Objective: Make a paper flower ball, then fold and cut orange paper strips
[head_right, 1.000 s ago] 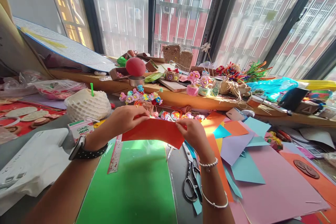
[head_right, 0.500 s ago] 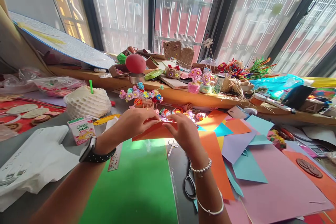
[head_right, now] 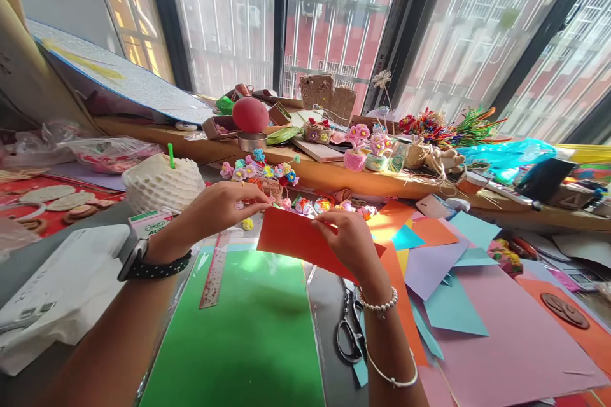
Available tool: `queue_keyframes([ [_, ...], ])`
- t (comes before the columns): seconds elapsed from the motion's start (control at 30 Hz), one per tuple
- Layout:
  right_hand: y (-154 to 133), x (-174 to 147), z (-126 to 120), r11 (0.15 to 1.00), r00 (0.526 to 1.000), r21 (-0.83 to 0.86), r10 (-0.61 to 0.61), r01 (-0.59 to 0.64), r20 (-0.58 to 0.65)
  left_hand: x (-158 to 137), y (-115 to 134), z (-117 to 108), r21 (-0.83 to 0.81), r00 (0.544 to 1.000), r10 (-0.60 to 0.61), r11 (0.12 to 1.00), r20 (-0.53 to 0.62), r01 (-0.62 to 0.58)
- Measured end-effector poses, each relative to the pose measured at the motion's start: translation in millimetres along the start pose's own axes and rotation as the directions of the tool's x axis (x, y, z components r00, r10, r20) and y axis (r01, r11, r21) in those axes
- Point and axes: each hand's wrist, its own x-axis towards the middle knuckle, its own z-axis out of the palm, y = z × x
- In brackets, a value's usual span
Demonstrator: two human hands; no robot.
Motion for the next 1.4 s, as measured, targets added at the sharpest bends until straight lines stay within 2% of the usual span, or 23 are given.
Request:
queue_keyframes([
  [0.13, 2, -1, -3, 1.0, 1.0, 0.003, 0.007, -0.007, -0.006, -1, -7, 0, -0.003, 0.999, -0.006, 1.0, -0.036, 0.006],
  [0.23, 9, -2, -8, 0.998, 0.997, 0.045, 0.041, -0.038, -0.068, -2, -13, 2, -0.008, 0.991, -0.072, 0.997, -0.115, 0.071],
  [0.3, 15, -3, -10, 0.985, 0.976, 0.137, 0.129, -0.106, -0.174, -1, -18, 6, -0.085, 0.969, -0.155, 0.986, -0.19, 0.141],
  [0.37, 18, -4, -12, 0.938, 0.925, 0.299, 0.262, -0.176, -0.274, 1, -19, 12, -0.258, 0.948, -0.237, 0.949, -0.212, 0.18],
  [0.43, 18, -4, -12, 0.847, 0.868, 0.488, 0.393, -0.212, -0.304, 5, -15, 20, -0.462, 0.963, -0.234, 0.875, -0.134, 0.148],
  [0.5, 16, -4, -11, 0.731, 0.836, 0.647, 0.481, -0.217, -0.263, 8, -6, 30, -0.616, 0.988, -0.154, 0.777, 0.013, 0.129],
  [0.6, 10, -3, -9, 0.591, 0.822, 0.778, 0.538, -0.213, -0.184, 11, 12, 42, -0.748, 0.986, -0.126, 0.643, 0.109, 0.165],
  [0.67, 8, -3, -8, 0.555, 0.828, 0.805, 0.538, -0.211, -0.154, 12, 22, 47, -0.793, 0.98, -0.122, 0.576, 0.154, 0.197],
  [0.8, 10, -2, -10, 0.593, 0.862, 0.777, 0.489, -0.212, -0.138, 12, 25, 46, -0.871, 0.961, -0.222, 0.423, 0.167, 0.249],
  [0.9, 15, -1, -12, 0.635, 0.89, 0.732, 0.448, -0.247, -0.089, 12, 19, 40, -0.901, 0.921, -0.354, 0.327, 0.164, 0.286],
  [1.0, 17, -1, -11, 0.64, 0.892, 0.717, 0.448, -0.275, -0.058, 12, 15, 35, -0.922, 0.88, -0.45, 0.254, 0.155, 0.293],
  [1.23, 14, 0, -7, 0.665, 0.886, 0.701, 0.452, -0.257, -0.104, 12, 17, 28, -0.954, 0.845, -0.531, 0.214, 0.066, 0.209],
  [1.4, 19, 0, -10, 0.663, 0.846, 0.715, 0.496, -0.222, -0.197, 10, 11, 25, -0.974, 0.837, -0.544, 0.152, 0.057, 0.165],
])
